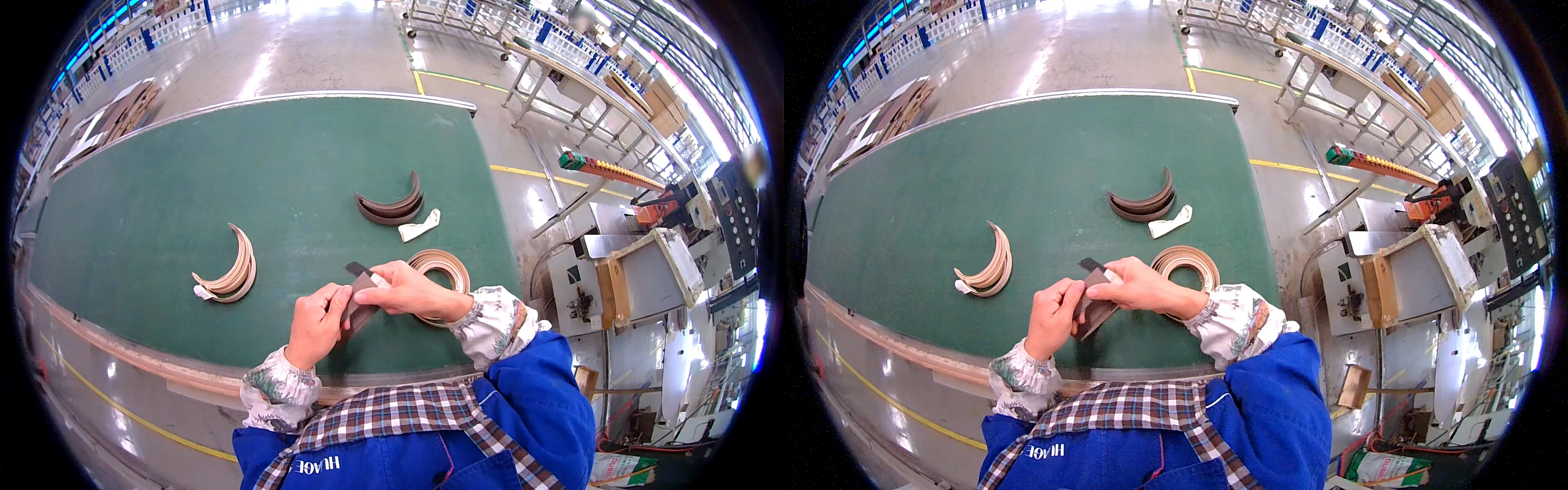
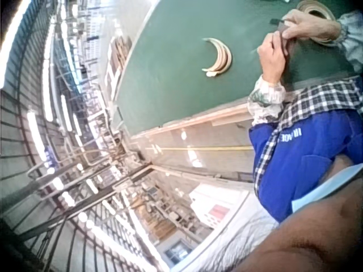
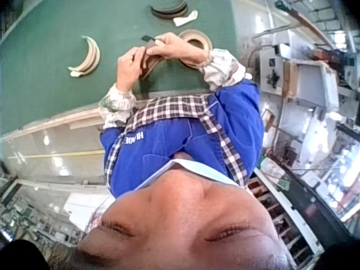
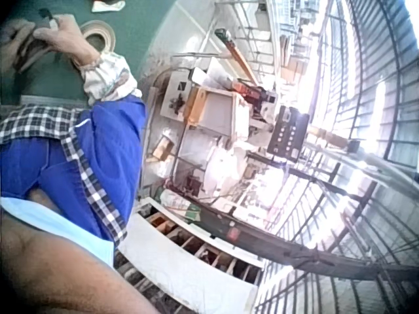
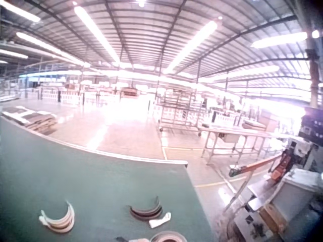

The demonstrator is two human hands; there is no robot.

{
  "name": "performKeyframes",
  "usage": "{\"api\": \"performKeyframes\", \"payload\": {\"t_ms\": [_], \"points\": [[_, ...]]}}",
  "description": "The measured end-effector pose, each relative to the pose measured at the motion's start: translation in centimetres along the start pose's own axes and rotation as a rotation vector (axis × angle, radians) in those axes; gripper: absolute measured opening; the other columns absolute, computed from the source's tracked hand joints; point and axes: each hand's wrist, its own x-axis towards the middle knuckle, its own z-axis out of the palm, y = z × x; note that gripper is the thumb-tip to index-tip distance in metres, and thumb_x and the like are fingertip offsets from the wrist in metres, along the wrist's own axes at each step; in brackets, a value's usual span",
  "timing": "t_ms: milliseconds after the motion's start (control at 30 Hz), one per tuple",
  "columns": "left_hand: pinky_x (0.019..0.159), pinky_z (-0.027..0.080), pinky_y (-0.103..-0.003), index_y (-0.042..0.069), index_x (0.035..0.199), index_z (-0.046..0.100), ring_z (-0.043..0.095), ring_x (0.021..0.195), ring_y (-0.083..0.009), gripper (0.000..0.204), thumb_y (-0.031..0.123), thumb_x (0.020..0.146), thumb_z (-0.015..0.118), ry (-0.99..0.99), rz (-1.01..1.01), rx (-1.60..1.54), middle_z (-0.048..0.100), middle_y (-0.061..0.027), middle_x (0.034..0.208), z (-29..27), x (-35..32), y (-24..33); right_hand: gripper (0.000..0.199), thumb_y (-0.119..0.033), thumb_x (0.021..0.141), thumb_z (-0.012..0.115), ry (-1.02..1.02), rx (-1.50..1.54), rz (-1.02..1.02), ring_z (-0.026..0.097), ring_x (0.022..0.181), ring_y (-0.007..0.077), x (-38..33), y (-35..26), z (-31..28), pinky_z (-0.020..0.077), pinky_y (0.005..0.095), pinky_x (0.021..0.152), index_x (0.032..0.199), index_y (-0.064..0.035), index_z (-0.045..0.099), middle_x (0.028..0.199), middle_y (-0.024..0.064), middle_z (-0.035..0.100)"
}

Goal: The person assembles curved wooden components by hand on a green workbench. They pick up individual pieces, align them, and apply adhesive tape to secure the joints. The person handles the parts one at a time, creating small stacks of finished assemblies.

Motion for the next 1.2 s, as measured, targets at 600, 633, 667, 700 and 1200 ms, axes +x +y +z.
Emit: {"api": "performKeyframes", "payload": {"t_ms": [600,633,667,700,1200], "points": [[0.054,0.049,-0.045,0.004,0.068,0.063,0.061,0.06,-0.0362,0.033,0.034,0.083,0.061,-0.001,0.18,1.04,0.061,-0.0181,0.062,0.1,0.9,-0.9,0.033,-0.033,0.086,0.063,0.836,-0.395,0.121,0.055,0.053,0.0218,-4.9,11.3,-12.0,0.0432,0.0346,0.047,0.092,-0.0019,0.055,0.067,0.009,0.06],[0.054,0.049,-0.045,0.004,0.069,0.062,0.062,0.06,-0.0359,0.033,0.033,0.083,0.061,0.003,0.19,1.088,0.061,-0.018,0.062,0.5,1.1,-1.0,0.034,-0.034,0.088,0.059,0.955,-0.673,0.057,0.059,0.057,0.0282,-4.5,11.0,-11.0,0.0458,0.0392,0.051,0.096,-0.0015,0.054,0.069,0.0136,0.062],[0.054,0.049,-0.045,0.004,0.069,0.062,0.062,0.059,-0.0356,0.032,0.033,0.083,0.061,0.006,0.207,1.133,0.061,-0.018,0.062,0.8,1.3,-1.1,0.035,-0.035,0.09,0.055,1.069,-0.958,-0.013,0.062,0.062,0.0347,-4.2,10.3,-9.9,0.0484,0.0439,0.055,0.1,-0.0012,0.053,0.072,0.0181,0.064],[0.054,0.049,-0.045,0.004,0.069,0.062,0.062,0.059,-0.0354,0.032,0.032,0.083,0.061,-0.003,0.208,1.129,0.061,-0.018,0.062,0.9,1.4,-1.3,0.035,-0.035,0.093,0.044,0.932,-0.876,0.046,0.06,0.078,0.0446,-4.1,8.0,-7.6,0.0473,0.053,0.067,0.105,-0.0022,0.049,0.083,0.0255,0.063],[0.053,0.046,-0.044,0.006,0.067,0.064,0.059,0.058,-0.0363,0.034,0.033,0.087,0.056,0.03,0.186,0.874,0.06,-0.0167,0.061,1.4,1.4,-2.3,0.017,-0.019,0.092,0.048,0.548,-1.097,-0.159,0.06,0.048,0.0323,-2.8,6.5,4.6,0.0471,0.0435,0.043,0.084,-0.0046,0.047,0.053,0.0148,0.057]]}}
